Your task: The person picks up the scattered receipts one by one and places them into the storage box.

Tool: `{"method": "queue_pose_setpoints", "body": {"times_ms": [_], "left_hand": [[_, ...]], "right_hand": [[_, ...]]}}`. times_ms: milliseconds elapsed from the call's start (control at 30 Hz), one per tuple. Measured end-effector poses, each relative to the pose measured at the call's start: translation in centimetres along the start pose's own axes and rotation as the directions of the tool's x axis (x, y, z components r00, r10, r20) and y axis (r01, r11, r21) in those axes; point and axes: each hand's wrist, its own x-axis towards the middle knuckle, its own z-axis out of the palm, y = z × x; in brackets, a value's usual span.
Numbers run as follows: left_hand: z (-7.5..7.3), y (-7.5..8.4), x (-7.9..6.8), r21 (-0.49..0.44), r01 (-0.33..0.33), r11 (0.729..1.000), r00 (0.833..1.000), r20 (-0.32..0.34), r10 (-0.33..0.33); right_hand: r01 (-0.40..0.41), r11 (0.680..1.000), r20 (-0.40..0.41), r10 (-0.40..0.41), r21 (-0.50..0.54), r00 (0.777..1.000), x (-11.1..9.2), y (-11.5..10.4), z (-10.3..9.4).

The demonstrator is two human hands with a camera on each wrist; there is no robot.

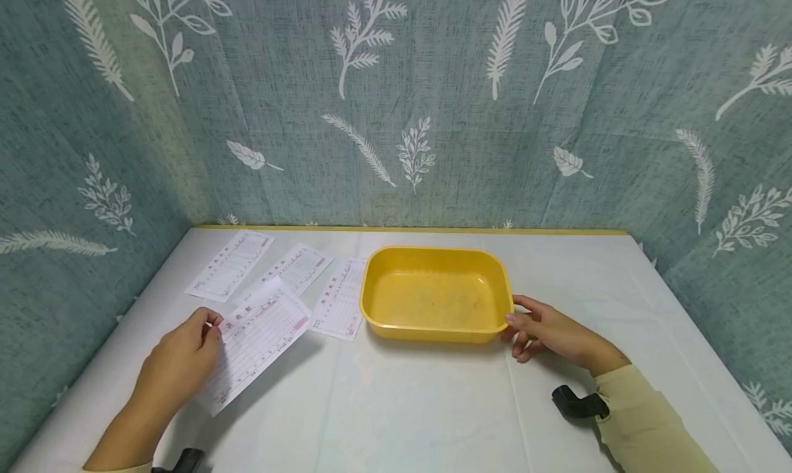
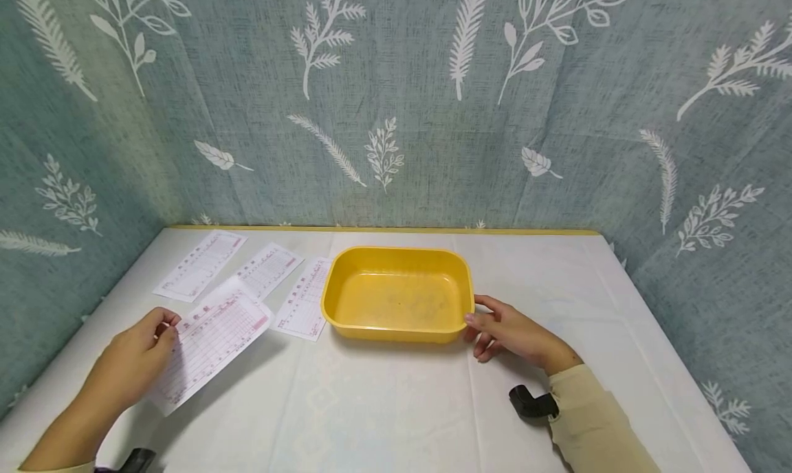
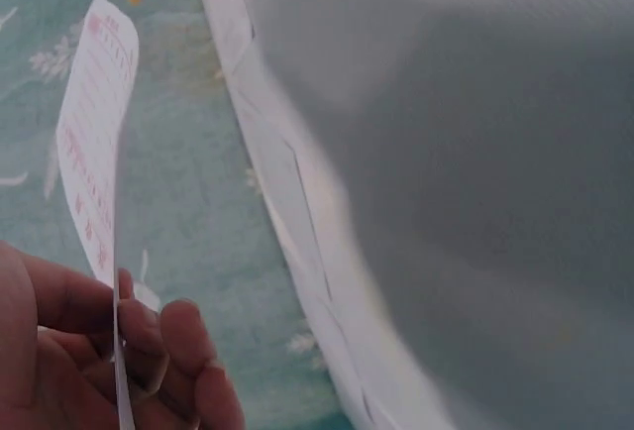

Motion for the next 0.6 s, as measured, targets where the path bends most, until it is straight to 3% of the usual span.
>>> {"method": "queue_pose_setpoints", "body": {"times_ms": [600], "left_hand": [[1.0,2.7,0.7,-0.054,-0.056,0.997,0.998,-0.036,0.054]], "right_hand": [[0.011,1.0,0.028,-0.011,0.021,1.0,0.1,-0.1,-0.1]]}}
